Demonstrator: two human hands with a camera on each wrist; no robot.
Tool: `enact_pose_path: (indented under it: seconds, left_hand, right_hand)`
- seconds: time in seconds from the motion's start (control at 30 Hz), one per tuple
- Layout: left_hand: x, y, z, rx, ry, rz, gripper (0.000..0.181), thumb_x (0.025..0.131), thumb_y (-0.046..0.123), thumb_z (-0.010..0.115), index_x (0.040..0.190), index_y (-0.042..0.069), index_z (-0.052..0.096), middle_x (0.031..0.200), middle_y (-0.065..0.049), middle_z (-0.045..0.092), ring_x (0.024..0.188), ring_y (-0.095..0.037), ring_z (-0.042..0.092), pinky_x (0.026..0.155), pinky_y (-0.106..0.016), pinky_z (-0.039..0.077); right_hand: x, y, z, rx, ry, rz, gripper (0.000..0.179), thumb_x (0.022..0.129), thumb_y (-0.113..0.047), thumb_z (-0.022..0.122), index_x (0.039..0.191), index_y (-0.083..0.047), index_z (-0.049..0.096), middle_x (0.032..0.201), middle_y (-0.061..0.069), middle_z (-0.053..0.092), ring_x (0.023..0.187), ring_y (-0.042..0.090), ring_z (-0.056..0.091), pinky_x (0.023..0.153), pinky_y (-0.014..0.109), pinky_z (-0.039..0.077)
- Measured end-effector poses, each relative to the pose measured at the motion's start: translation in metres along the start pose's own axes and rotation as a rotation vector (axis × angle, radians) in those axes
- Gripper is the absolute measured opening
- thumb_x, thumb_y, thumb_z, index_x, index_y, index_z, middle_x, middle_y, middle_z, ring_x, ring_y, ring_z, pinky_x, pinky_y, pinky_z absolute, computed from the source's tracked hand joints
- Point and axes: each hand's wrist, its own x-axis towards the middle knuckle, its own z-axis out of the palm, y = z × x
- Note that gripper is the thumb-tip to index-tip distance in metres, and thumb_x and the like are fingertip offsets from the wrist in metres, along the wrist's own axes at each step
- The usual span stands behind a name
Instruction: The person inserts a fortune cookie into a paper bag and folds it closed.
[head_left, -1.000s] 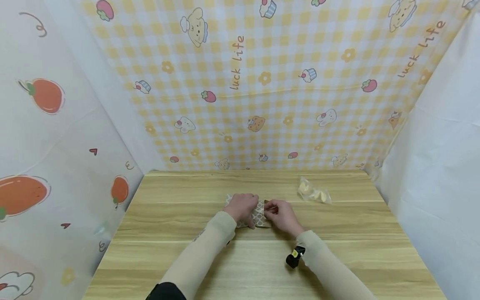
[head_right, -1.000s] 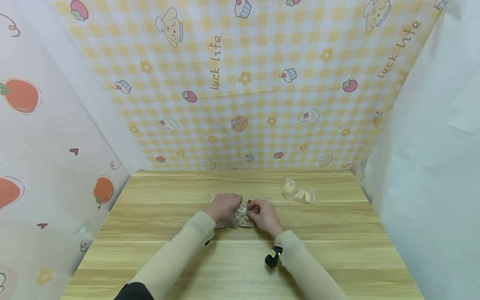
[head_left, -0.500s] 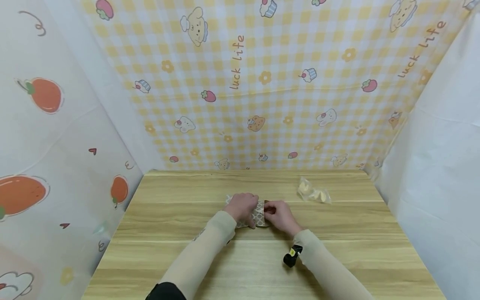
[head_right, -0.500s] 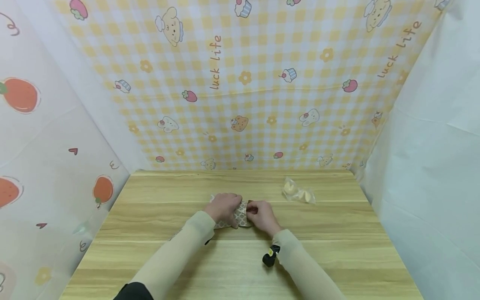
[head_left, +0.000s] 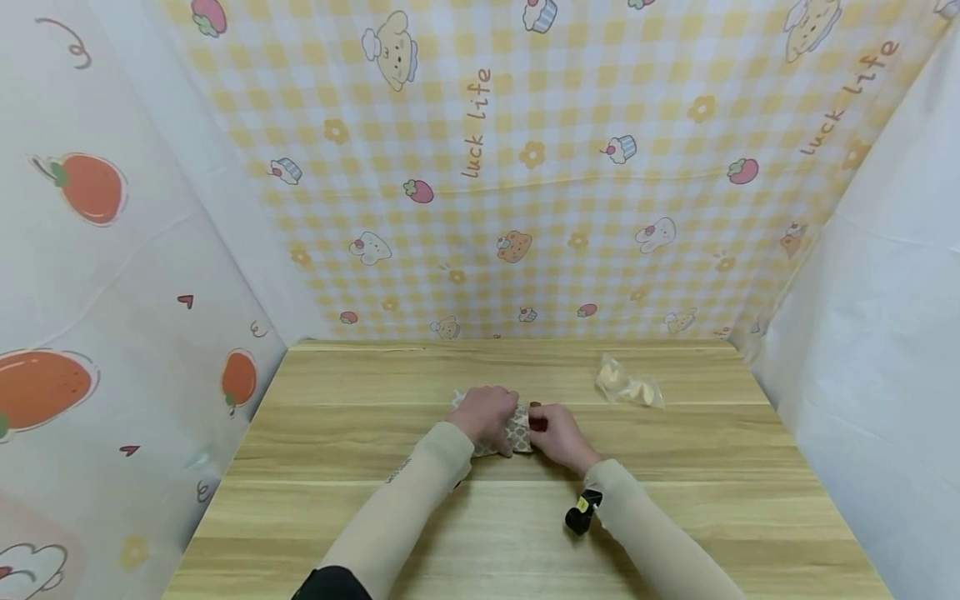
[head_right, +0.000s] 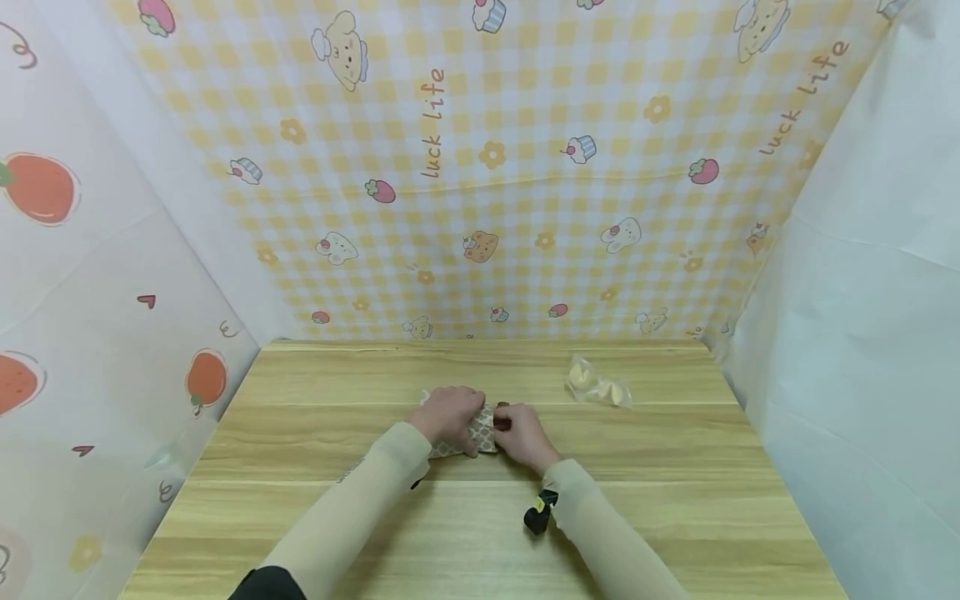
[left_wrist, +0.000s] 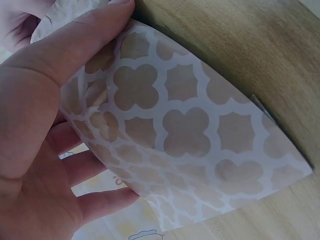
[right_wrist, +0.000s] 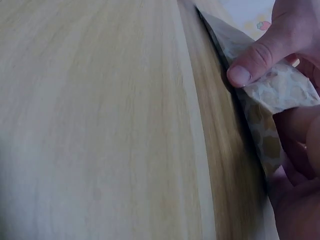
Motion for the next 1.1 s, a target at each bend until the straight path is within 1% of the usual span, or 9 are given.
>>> enact_pose_path:
  seconds: [0.13, 0.23, 0.37, 0.53, 0.63, 0.73, 0.97, 1.1]
  left_hand:
    - [-0.0006, 0.0001, -0.0013, 0.001, -0.007, -0.008, 0.061, 0.068, 0.046, 0.099, 0.108, 0.016, 0.063, 0.097, 0.003, 0.066, 0.083, -0.013, 0.062, 0.076, -0.034, 0.057]
    - [-0.0006, 0.0002, -0.0015, -0.006, -0.007, -0.007, 0.062, 0.067, 0.045, 0.099, 0.109, 0.015, 0.064, 0.098, 0.003, 0.066, 0.085, -0.014, 0.063, 0.077, -0.034, 0.058]
    - [-0.0005, 0.0003, -0.0010, -0.035, -0.011, -0.008, 0.061, 0.066, 0.043, 0.100, 0.107, 0.015, 0.064, 0.097, 0.003, 0.066, 0.083, -0.014, 0.062, 0.077, -0.034, 0.057]
    - [0.0001, -0.0001, 0.0012, -0.035, -0.022, -0.009, 0.058, 0.067, 0.043, 0.099, 0.103, 0.016, 0.062, 0.093, 0.005, 0.064, 0.080, -0.012, 0.059, 0.075, -0.033, 0.055]
    - [0.0002, -0.0004, 0.0017, -0.031, -0.020, -0.008, 0.057, 0.068, 0.044, 0.099, 0.102, 0.017, 0.062, 0.094, 0.005, 0.063, 0.081, -0.012, 0.058, 0.076, -0.032, 0.055]
    - [-0.0001, -0.0007, 0.0016, -0.036, -0.016, -0.010, 0.058, 0.067, 0.043, 0.099, 0.103, 0.017, 0.062, 0.094, 0.005, 0.063, 0.081, -0.012, 0.058, 0.075, -0.031, 0.054]
    - [0.0000, -0.0014, 0.0017, -0.032, -0.012, -0.012, 0.059, 0.067, 0.043, 0.099, 0.102, 0.017, 0.061, 0.093, 0.005, 0.063, 0.080, -0.011, 0.058, 0.074, -0.031, 0.054]
    - [0.0008, -0.0019, 0.0026, -0.028, -0.005, -0.001, 0.057, 0.067, 0.043, 0.099, 0.101, 0.017, 0.061, 0.094, 0.005, 0.065, 0.082, -0.012, 0.060, 0.076, -0.032, 0.055]
  right_hand:
    - [0.0008, -0.0001, 0.0000, 0.057, -0.049, -0.006, 0.026, 0.091, 0.005, 0.073, 0.116, -0.001, 0.076, 0.104, 0.008, 0.078, 0.092, 0.013, 0.072, 0.078, 0.024, 0.058]
    - [0.0019, 0.0008, -0.0002, 0.076, -0.059, -0.004, 0.029, 0.089, 0.008, 0.072, 0.117, 0.000, 0.075, 0.103, 0.009, 0.077, 0.091, 0.013, 0.071, 0.077, 0.024, 0.058]
    - [0.0030, 0.0024, -0.0006, 0.059, -0.069, -0.014, 0.028, 0.084, 0.011, 0.072, 0.109, -0.001, 0.076, 0.095, 0.005, 0.074, 0.085, 0.011, 0.067, 0.073, 0.023, 0.056]
    - [0.0037, 0.0045, -0.0007, 0.059, -0.102, -0.063, 0.025, 0.082, 0.014, 0.070, 0.101, -0.002, 0.076, 0.092, 0.004, 0.072, 0.081, 0.012, 0.064, 0.071, 0.023, 0.054]
    - [0.0041, 0.0052, 0.0005, 0.055, -0.106, -0.074, 0.026, 0.083, 0.015, 0.069, 0.101, -0.002, 0.075, 0.092, 0.003, 0.070, 0.080, 0.008, 0.061, 0.071, 0.023, 0.052]
    - [0.0049, 0.0045, 0.0014, 0.047, -0.111, -0.066, 0.025, 0.084, 0.015, 0.068, 0.099, -0.004, 0.074, 0.092, 0.001, 0.068, 0.080, 0.006, 0.058, 0.071, 0.023, 0.051]
    - [0.0056, 0.0060, 0.0022, 0.046, -0.160, -0.030, 0.023, 0.088, 0.011, 0.067, 0.100, -0.008, 0.072, 0.100, 0.001, 0.066, 0.087, 0.012, 0.058, 0.078, 0.025, 0.050]
    - [0.0057, 0.0070, 0.0017, 0.038, -0.202, -0.032, 0.019, 0.090, 0.010, 0.064, 0.099, -0.006, 0.070, 0.097, 0.001, 0.066, 0.086, 0.011, 0.058, 0.077, 0.026, 0.050]
